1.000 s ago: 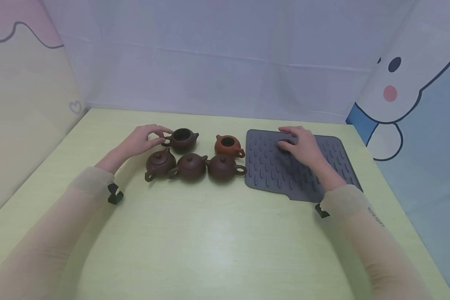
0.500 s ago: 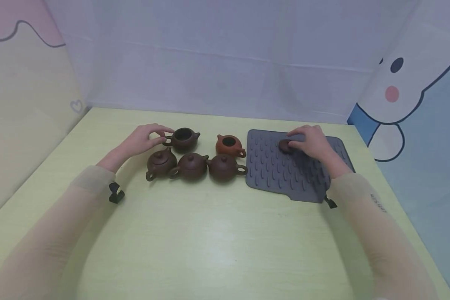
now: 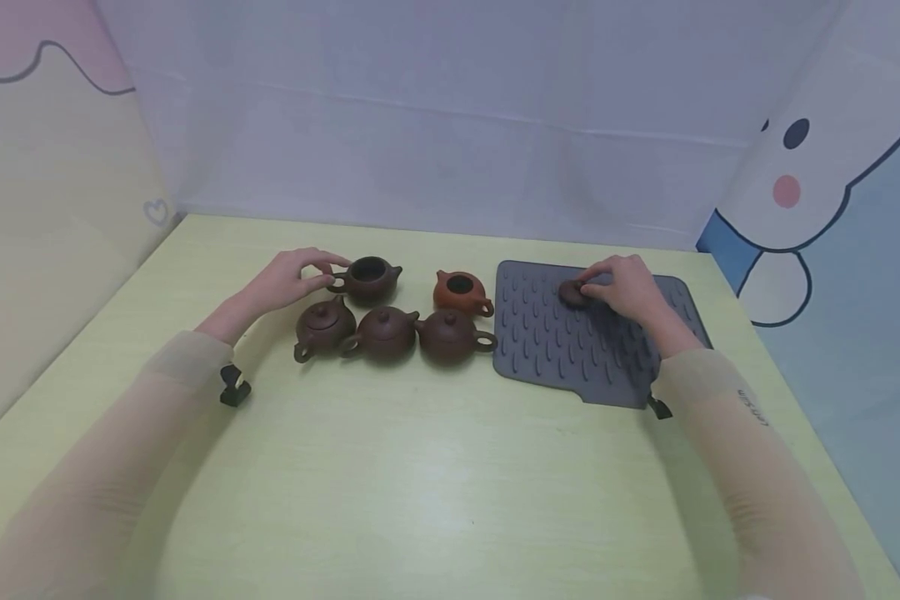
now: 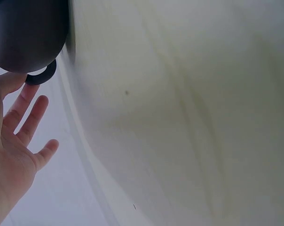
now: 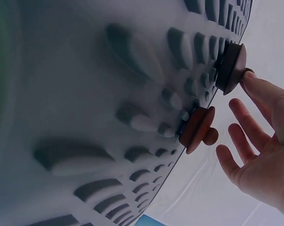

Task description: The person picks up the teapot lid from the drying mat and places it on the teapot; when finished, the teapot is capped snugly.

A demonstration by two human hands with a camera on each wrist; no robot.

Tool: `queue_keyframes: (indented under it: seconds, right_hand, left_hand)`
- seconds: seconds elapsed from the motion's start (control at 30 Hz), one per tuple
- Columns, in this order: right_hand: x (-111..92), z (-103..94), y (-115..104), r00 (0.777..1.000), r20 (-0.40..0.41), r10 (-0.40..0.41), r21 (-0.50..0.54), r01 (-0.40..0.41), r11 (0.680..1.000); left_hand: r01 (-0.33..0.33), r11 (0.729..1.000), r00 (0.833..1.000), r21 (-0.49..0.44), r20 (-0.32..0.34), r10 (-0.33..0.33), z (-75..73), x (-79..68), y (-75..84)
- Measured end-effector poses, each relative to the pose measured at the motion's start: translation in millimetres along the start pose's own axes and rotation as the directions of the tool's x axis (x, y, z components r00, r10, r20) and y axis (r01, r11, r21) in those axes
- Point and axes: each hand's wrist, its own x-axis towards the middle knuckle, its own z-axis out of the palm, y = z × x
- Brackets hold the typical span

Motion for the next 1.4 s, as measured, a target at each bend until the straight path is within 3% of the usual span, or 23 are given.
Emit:
queue_keyframes:
  seconds: [0.23, 0.4, 0.53, 0.8, 1.4]
  right_hand:
    - [6, -2.1, -3, 0.999, -0.027, -0.023, -0.002, 0.023, 1.000]
    - [14, -5.4, -18, 1.000, -0.021, -0.014, 0.015, 0.014, 1.000]
    - [22, -7.2, -35, 1.000, -0.007, 0.012, 0.063, -0.011, 0.998]
    - [43, -4.3, -73, 0.993, -0.049, -0.103, 0.059, 0.106, 0.993]
    - [76, 15.3, -158, 0.976, -0.068, -0.207, 0.170, 0.216, 0.961]
  left_hand:
    - [0.006, 1.000, 1.000, -0.004, 0.000, -0.006, 1.6, -0.2, 2.6]
    - [0.012, 1.000, 1.000, -0.011, 0.003, -0.012, 2.2, 0.6, 3.8]
    - [0.011, 1.000, 1.000, -0.014, 0.007, -0.011, 2.6, 1.7, 4.5]
    - [0.019, 0.999, 1.000, -0.028, 0.008, -0.019, 2.8, 1.9, 5.5]
    - [0.031, 0.999, 0.999, -0.022, 0.012, -0.031, 3.0, 1.6, 2.7]
